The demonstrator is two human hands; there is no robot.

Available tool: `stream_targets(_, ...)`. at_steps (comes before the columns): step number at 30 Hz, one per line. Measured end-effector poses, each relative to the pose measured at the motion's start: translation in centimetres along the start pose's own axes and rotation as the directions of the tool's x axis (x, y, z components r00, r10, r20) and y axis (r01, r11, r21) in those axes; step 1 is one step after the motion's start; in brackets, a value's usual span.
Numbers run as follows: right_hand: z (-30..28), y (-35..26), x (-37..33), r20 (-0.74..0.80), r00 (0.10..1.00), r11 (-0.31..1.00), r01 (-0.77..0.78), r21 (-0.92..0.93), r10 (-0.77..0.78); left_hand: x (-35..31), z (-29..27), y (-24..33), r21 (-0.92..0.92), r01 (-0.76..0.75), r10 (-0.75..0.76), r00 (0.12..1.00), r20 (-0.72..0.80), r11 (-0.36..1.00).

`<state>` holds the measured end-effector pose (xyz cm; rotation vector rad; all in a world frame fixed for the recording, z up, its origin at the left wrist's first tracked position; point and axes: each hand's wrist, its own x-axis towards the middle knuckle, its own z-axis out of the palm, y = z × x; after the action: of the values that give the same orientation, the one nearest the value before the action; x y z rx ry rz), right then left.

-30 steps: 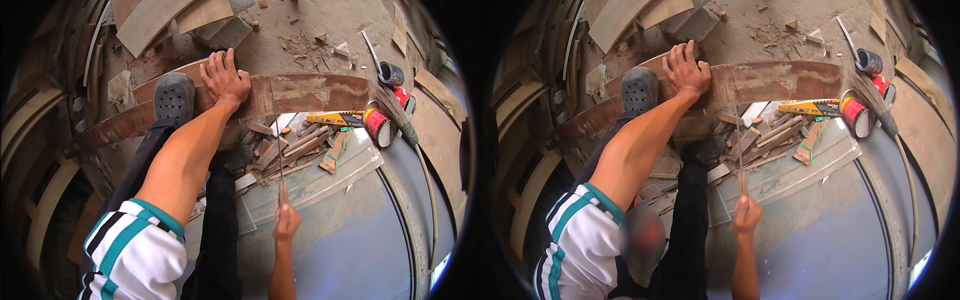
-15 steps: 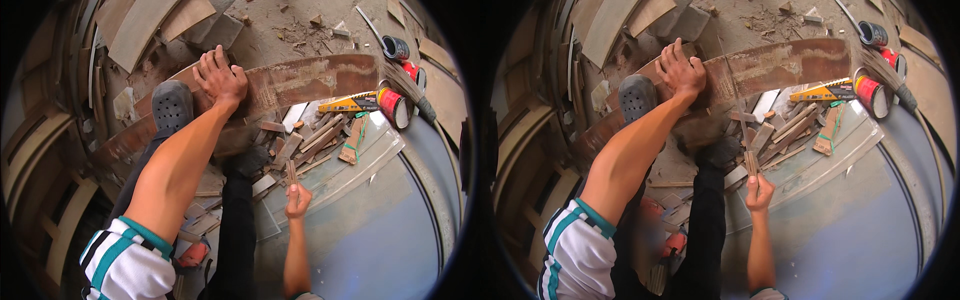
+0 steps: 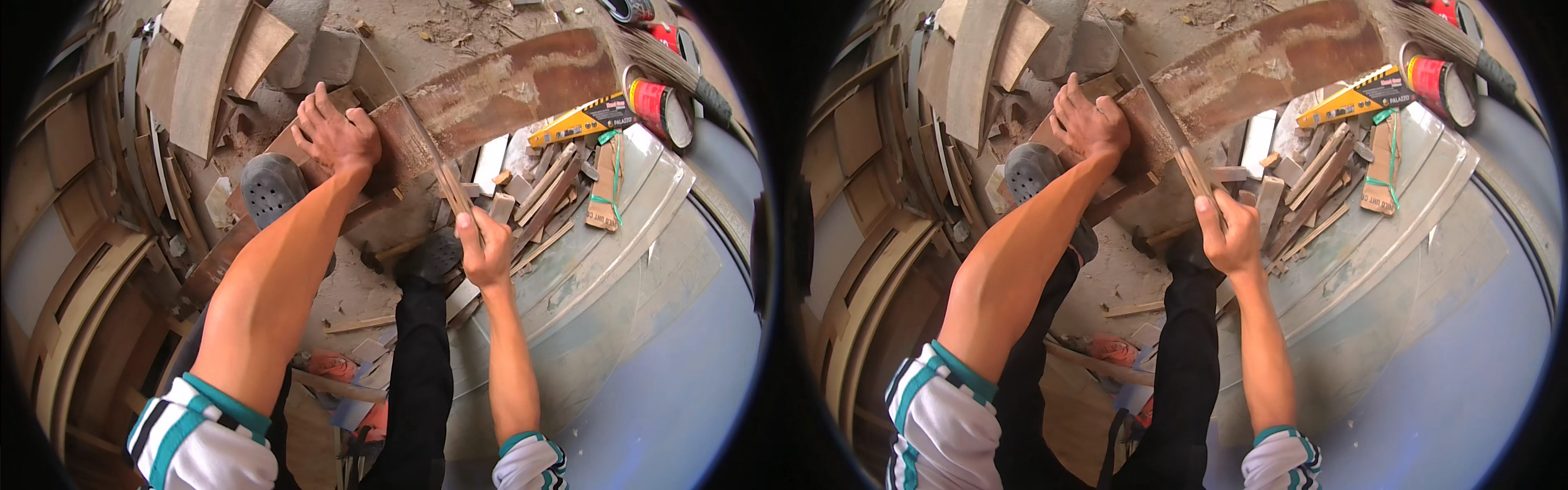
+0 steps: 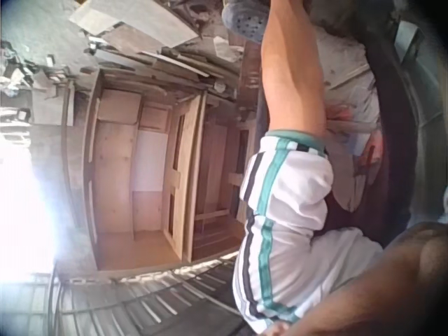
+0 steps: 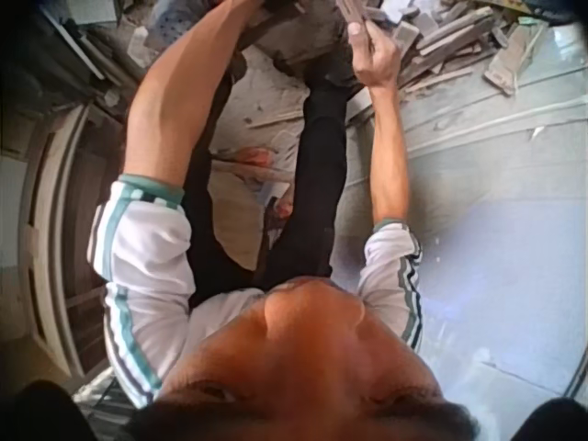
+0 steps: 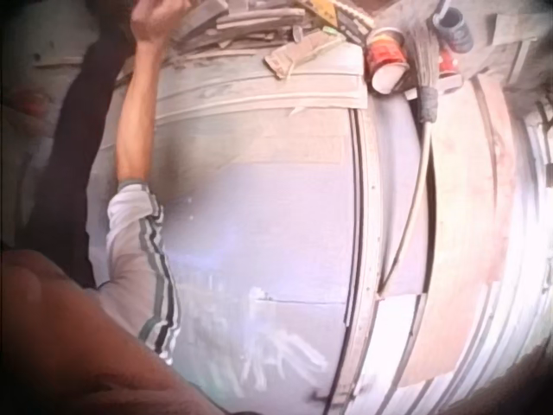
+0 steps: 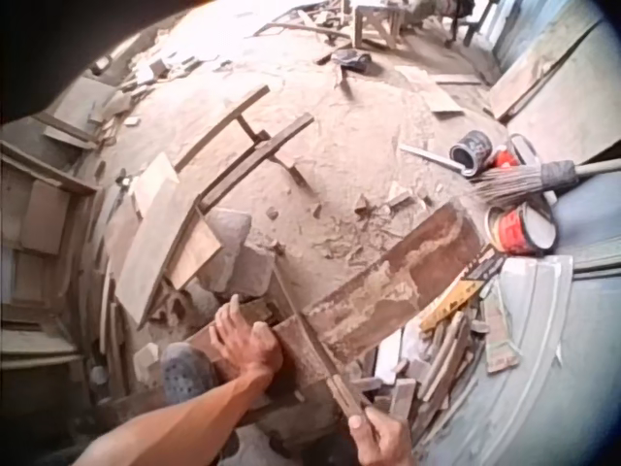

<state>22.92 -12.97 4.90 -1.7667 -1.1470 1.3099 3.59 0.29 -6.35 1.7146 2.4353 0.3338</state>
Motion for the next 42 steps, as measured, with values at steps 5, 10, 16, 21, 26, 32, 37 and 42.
stream_targets(5,-3.6,1.8,-7.5,0.034,0.998,0.998,-0.057,-0.011,0.057,-0.4,-0.1,0.3,0.029,-0.017,0.017,1.0,0.0,0.999)
stream_targets(10,-5.2,-4.1,-8.2,0.066,0.973,0.97,-0.21,-0.125,0.22,-0.3,0.0,0.4,0.019,-0.017,0.017,1.0,0.007,1.0)
stream_targets(16,-6.8,-11.3,-12.2,0.058,0.934,0.922,-0.337,-0.192,0.354,0.1,0.1,0.7,0.015,-0.012,0.012,1.0,-0.004,1.0)
stream_targets(21,-7.7,-18.0,-7.5,0.066,0.845,0.839,-0.512,-0.184,0.53,0.0,-0.2,-0.5,-0.015,-0.011,0.012,0.998,0.064,1.0)
stream_targets(26,-7.4,-22.1,-4.8,0.115,0.86,0.839,-0.442,-0.317,0.496,0.4,-3.2,-1.2,0.028,-0.128,0.116,0.958,0.264,0.991)
stream_targets(32,-5.9,-23.3,-5.9,0.131,0.935,0.902,-0.269,-0.337,0.328,-2.1,-15.1,-1.2,-0.099,-0.357,0.315,0.621,0.717,0.929)
stream_targets(37,-5.3,-20.5,-4.7,0.033,0.941,0.837,-0.284,-0.467,0.337,-5.5,-23.7,1.0,-0.102,0.281,-0.076,0.556,0.828,0.954)
stream_targets(42,-4.8,-21.7,-3.1,0.02,0.969,0.789,-0.19,-0.585,0.247,-11.3,-25.0,8.6,-0.261,0.775,-0.33,0.513,0.793,0.576)
